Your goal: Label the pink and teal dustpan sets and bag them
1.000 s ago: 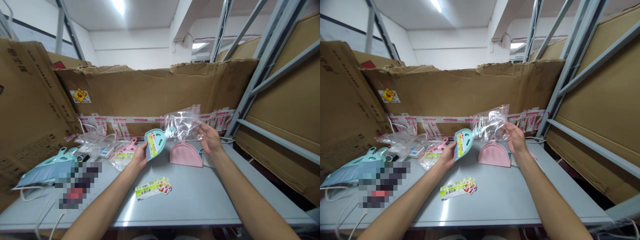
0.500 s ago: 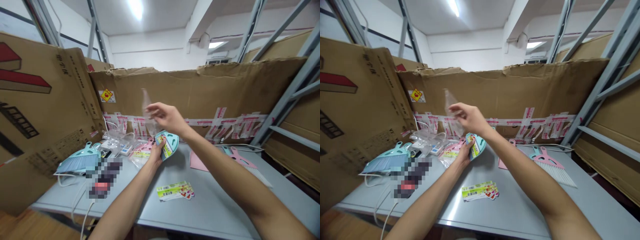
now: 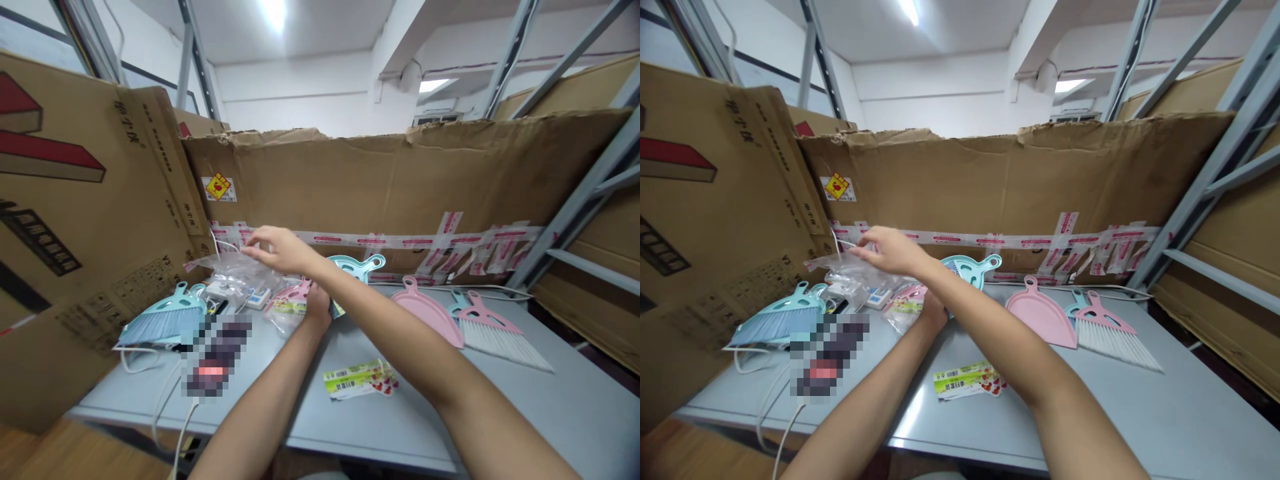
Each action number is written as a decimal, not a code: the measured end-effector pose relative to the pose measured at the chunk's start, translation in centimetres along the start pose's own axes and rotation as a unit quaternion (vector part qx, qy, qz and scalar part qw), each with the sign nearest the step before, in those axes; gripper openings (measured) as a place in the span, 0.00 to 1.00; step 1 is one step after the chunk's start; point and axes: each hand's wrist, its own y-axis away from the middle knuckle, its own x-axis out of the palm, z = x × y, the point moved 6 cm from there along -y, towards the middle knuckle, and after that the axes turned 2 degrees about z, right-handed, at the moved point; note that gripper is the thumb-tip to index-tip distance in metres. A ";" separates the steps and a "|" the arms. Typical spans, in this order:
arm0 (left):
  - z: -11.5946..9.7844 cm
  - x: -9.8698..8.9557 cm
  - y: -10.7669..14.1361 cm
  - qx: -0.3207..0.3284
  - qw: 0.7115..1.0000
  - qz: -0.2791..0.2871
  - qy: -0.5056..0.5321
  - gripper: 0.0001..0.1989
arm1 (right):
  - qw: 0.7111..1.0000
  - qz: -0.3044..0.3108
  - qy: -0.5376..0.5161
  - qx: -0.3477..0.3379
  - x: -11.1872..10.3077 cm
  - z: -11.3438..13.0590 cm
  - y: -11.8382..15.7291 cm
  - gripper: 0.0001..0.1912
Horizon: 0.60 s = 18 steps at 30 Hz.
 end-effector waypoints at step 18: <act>-0.6 5.7 5.0 0.066 0.991 0.053 -0.099 0.23 | 0.855 -0.163 0.183 0.457 -14.6 -9.9 33.7 0.10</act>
